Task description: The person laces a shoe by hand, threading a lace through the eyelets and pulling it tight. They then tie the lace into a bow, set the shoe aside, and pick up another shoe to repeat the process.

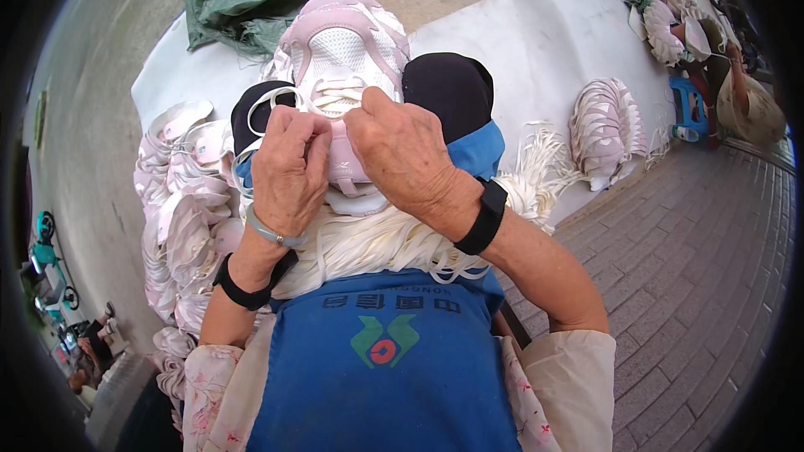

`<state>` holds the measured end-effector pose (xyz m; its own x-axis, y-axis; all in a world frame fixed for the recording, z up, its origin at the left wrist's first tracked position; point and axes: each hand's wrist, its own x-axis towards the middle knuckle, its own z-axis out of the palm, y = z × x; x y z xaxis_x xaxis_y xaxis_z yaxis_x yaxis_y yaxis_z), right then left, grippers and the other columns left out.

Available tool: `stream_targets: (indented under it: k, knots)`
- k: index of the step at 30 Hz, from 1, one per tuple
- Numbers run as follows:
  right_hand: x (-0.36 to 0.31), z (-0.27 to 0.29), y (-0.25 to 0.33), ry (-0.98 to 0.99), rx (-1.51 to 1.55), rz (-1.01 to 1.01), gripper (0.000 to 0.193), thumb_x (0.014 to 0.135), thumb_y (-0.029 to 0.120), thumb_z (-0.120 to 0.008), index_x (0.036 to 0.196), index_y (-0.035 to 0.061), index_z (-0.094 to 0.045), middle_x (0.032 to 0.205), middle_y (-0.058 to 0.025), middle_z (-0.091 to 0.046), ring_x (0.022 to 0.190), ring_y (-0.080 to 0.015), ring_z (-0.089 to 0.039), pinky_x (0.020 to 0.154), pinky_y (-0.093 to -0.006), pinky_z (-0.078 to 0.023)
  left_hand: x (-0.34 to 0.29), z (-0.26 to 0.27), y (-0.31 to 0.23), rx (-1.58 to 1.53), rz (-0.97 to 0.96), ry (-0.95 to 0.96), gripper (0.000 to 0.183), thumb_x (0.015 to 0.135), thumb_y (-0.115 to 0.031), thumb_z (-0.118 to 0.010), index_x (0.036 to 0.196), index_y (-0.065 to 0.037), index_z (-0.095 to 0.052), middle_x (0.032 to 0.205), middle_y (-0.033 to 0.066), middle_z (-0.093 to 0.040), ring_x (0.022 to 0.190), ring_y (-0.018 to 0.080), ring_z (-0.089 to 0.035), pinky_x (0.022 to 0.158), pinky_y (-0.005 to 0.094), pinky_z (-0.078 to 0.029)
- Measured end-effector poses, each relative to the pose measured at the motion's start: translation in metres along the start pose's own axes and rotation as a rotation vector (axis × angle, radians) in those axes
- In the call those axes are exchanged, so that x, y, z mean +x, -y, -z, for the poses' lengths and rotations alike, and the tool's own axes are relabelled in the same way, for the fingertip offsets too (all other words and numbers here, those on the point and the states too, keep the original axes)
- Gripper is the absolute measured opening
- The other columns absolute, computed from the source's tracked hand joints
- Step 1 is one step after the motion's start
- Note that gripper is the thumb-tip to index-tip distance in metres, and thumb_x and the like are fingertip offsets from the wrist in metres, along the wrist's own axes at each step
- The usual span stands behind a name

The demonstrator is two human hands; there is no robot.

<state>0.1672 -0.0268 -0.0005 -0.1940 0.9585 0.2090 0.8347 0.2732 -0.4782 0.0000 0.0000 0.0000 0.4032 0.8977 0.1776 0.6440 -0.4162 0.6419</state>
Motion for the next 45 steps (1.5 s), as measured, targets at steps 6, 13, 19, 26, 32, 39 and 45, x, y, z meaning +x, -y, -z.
stream_targets:
  k: [6,13,19,26,32,39,45]
  knots:
    - [0.001,0.003,-0.004,0.019,0.072,-0.002,0.008,0.079,0.008,-0.065,0.075,0.0030,-0.061,0.082,-0.0121,-0.056,0.066,-0.0297,-0.063,0.058,-0.0386,-0.051,0.003,0.000,0.003,-0.223,0.093,-0.009,0.009,0.081,-0.003,-0.066,0.088,-0.004,-0.060,0.084,0.0112,-0.057,0.069,0.0281,-0.062,0.058,0.0362,-0.049]
    - [0.003,0.004,-0.001,0.011,0.104,-0.023,0.008,0.082,0.009,-0.066,0.079,0.0028,-0.063,0.081,-0.0124,-0.056,0.066,-0.0304,-0.063,0.058,-0.0392,-0.051,0.013,0.004,0.003,-0.264,0.132,0.044,0.010,0.080,0.001,-0.064,0.087,-0.001,-0.058,0.079,0.0100,-0.059,0.066,0.0229,-0.061,0.061,0.0323,-0.048]
    - [0.003,0.002,-0.002,0.019,0.119,-0.012,0.008,0.081,0.007,-0.065,0.077,0.0024,-0.060,0.081,-0.0123,-0.056,0.065,-0.0306,-0.062,0.058,-0.0396,-0.050,0.015,0.004,0.001,-0.240,0.142,0.051,0.011,0.078,0.002,-0.064,0.085,-0.001,-0.056,0.077,0.0136,-0.060,0.068,0.0299,-0.062,0.061,0.0364,-0.049]
    - [0.004,0.000,-0.003,-0.009,0.140,0.004,0.007,0.081,0.005,-0.064,0.079,0.0022,-0.058,0.081,-0.0128,-0.055,0.064,-0.0315,-0.062,0.057,-0.0401,-0.051,0.009,0.013,0.000,-0.171,0.093,0.006,0.010,0.080,-0.002,-0.066,0.085,-0.003,-0.058,0.079,0.0122,-0.060,0.067,0.0297,-0.062,0.060,0.0366,-0.049]
    - [0.003,0.003,-0.001,0.009,0.119,-0.001,0.006,0.082,0.006,-0.063,0.080,0.0028,-0.059,0.081,-0.0133,-0.054,0.064,-0.0309,-0.062,0.056,-0.0400,-0.051,0.008,0.013,0.007,-0.014,-0.034,0.030,0.010,0.082,-0.007,-0.067,0.088,-0.005,-0.059,0.081,0.0099,-0.057,0.065,0.0272,-0.062,0.056,0.0370,-0.049]
    - [0.001,0.001,0.000,-0.008,0.068,0.008,0.004,0.081,0.005,-0.062,0.080,0.0031,-0.059,0.081,-0.0128,-0.054,0.063,-0.0296,-0.061,0.057,-0.0382,-0.050,0.006,0.005,-0.003,0.247,-0.104,0.089,0.007,0.087,-0.011,-0.062,0.090,-0.007,-0.056,0.086,0.0090,-0.054,0.060,0.0289,-0.061,0.051,0.0375,-0.048]
    - [0.004,0.002,-0.005,-0.022,0.087,0.043,0.007,0.080,0.006,-0.065,0.079,0.0036,-0.059,0.079,-0.0114,-0.054,0.063,-0.0297,-0.060,0.057,-0.0393,-0.049,0.008,0.006,0.002,0.080,-0.070,0.072,0.008,0.086,-0.009,-0.063,0.090,-0.006,-0.056,0.086,0.0109,-0.055,0.061,0.0284,-0.062,0.053,0.0384,-0.048]
